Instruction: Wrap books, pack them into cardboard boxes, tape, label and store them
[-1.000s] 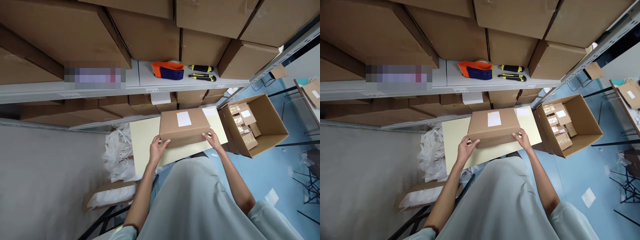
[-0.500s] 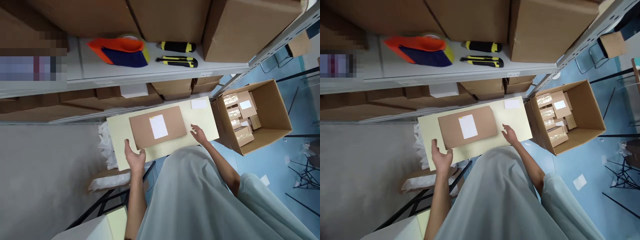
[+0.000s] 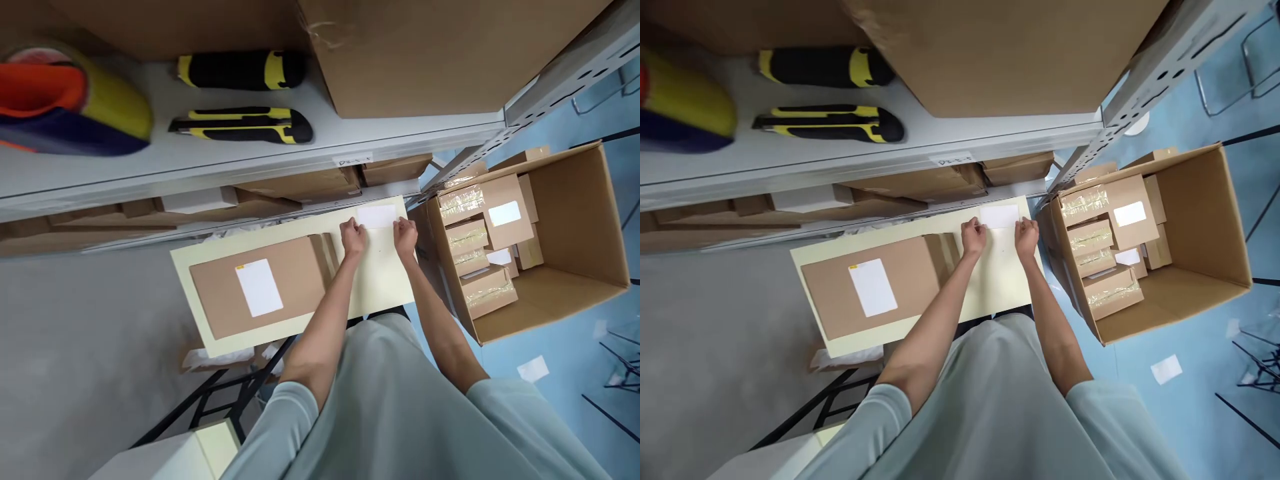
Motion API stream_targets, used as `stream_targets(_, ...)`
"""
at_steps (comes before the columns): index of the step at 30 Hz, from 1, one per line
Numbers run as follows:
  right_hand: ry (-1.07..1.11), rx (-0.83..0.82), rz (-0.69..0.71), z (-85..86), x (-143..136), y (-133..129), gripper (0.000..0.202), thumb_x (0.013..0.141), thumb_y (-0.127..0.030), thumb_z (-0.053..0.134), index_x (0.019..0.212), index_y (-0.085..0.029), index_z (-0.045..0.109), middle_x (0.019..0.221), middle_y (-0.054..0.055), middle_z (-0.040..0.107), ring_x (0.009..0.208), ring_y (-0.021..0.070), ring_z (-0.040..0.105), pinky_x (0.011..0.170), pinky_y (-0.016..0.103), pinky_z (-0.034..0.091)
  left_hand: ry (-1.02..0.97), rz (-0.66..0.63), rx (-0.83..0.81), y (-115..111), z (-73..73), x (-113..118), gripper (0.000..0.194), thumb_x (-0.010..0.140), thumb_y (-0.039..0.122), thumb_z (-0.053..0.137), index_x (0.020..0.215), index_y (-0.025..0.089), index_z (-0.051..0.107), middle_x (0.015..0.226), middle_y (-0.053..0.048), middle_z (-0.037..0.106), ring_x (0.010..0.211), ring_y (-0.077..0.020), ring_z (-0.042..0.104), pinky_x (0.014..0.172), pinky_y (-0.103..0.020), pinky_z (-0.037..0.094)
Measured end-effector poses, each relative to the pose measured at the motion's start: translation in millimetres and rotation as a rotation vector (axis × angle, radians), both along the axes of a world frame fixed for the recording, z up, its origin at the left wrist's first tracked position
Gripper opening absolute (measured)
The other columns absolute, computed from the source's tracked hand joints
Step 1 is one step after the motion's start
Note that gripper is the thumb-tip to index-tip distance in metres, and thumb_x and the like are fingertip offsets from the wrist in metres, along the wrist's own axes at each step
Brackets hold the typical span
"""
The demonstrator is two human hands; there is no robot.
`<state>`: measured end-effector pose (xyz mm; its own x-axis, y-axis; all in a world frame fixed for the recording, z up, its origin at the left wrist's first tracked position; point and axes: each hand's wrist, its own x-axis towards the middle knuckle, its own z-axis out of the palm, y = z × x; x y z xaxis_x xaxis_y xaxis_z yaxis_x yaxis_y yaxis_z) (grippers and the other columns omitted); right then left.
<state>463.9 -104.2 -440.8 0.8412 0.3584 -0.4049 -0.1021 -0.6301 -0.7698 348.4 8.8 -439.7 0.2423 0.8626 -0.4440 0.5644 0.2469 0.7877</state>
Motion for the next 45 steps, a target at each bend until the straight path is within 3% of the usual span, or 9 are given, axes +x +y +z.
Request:
stream_targets(8,0.102,-0.05,0.114,-4.6,-9,2,0.055,0.109,-0.045,0.046,0.156,-0.021,0.064,0.158,0.017,0.057,0.139,0.0276,0.065,0.128,0.046,0.05,0.084,0.069,0.061,-27,-22.5,-1,0.03,0.099,0.023,0.065,0.126,0.019,0.076,0.125,-0.014,0.068,0.106,-0.0245,0.07,0.112,-0.044,0.054)
stream_targets(17,0.007,-0.153,0.043,3.1,-5,9,0.025,0.108,-0.049,0.055,0.108,-0.028,0.068,0.137,0.013,0.067,0.12,0.0265,0.074,0.088,0.036,0.062,0.113,0.178,0.055,-22,-15.5,3,0.019,0.098,0.033,0.073,0.104,0.016,0.079,0.115,-0.014,0.075,0.1,-0.0255,0.072,0.107,-0.045,0.056)
stream_targets(22,-0.065,-0.127,0.091,5.5,0,11,0.024,0.109,-0.043,0.053,0.103,-0.027,0.07,0.136,0.014,0.067,0.133,0.0312,0.065,0.116,0.048,0.054,0.079,0.185,0.001,-13,-11.9,2,0.014,0.097,0.028,0.071,0.093,0.017,0.078,0.105,-0.012,0.078,0.098,-0.0267,0.074,0.107,-0.048,0.058)
stream_targets(26,-0.042,-0.016,0.102,22.1,-10,14,0.037,0.111,-0.047,0.044,0.12,-0.027,0.073,0.161,0.014,0.054,0.159,0.0319,0.039,0.138,0.054,0.031,0.053,0.207,-0.008,-8,-1.0,2,0.027,0.096,0.032,0.077,0.118,0.016,0.078,0.128,-0.017,0.077,0.119,-0.0297,0.074,0.114,-0.048,0.056)
stream_targets(29,-0.059,0.122,0.316,41.7,-30,15,0.035,0.11,-0.049,0.049,0.119,-0.03,0.077,0.164,0.009,0.054,0.159,0.0329,0.039,0.139,0.056,0.03,-0.108,0.216,-0.034,-4,17.3,-3,0.05,0.1,0.05,0.076,0.135,0.016,0.071,0.146,-0.018,0.071,0.134,-0.0288,0.07,0.112,-0.039,0.058)
stream_targets(32,-0.104,0.198,0.632,53.6,-47,23,0.031,0.109,-0.045,0.057,0.126,-0.032,0.08,0.16,0.007,0.059,0.154,0.0362,0.044,0.136,0.059,0.031,-0.269,0.213,-0.144,4,35.1,-14,0.056,0.099,0.066,0.071,0.126,0.017,0.073,0.129,-0.014,0.078,0.121,-0.0279,0.075,0.104,-0.037,0.061)
stream_targets(37,-0.214,-0.228,0.857,40.1,-43,57,0.066,0.11,-0.014,0.039,0.175,-0.022,0.044,0.151,0.02,0.061,0.145,0.0377,0.049,0.126,0.059,0.037,-0.255,0.329,-0.167,18,36.8,-34,0.057,0.092,0.074,0.074,0.101,0.018,0.074,0.105,-0.01,0.08,0.101,-0.0242,0.075,0.093,-0.033,0.06)
stream_targets(40,-0.28,-0.5,1.019,27.8,-36,74,0.079,0.104,-0.001,0.035,0.181,-0.019,0.028,0.16,0.024,0.056,0.144,0.0358,0.05,0.121,0.053,0.04,-0.244,0.394,-0.168,22,27.4,-39,0.062,0.089,0.079,0.074,0.087,0.017,0.07,0.09,-0.008,0.076,0.091,-0.0224,0.071,0.085,-0.032,0.057)
stream_targets(45,-0.346,-0.592,1.081,20.0,-38,80,0.079,0.107,-0.004,0.039,0.182,-0.024,0.026,0.165,0.022,0.052,0.144,0.0362,0.049,0.119,0.051,0.04,-0.221,0.402,-0.155,20,19.5,-42,0.058,0.093,0.075,0.071,0.086,0.017,0.07,0.086,-0.006,0.073,0.085,-0.0193,0.068,0.086,-0.031,0.055)
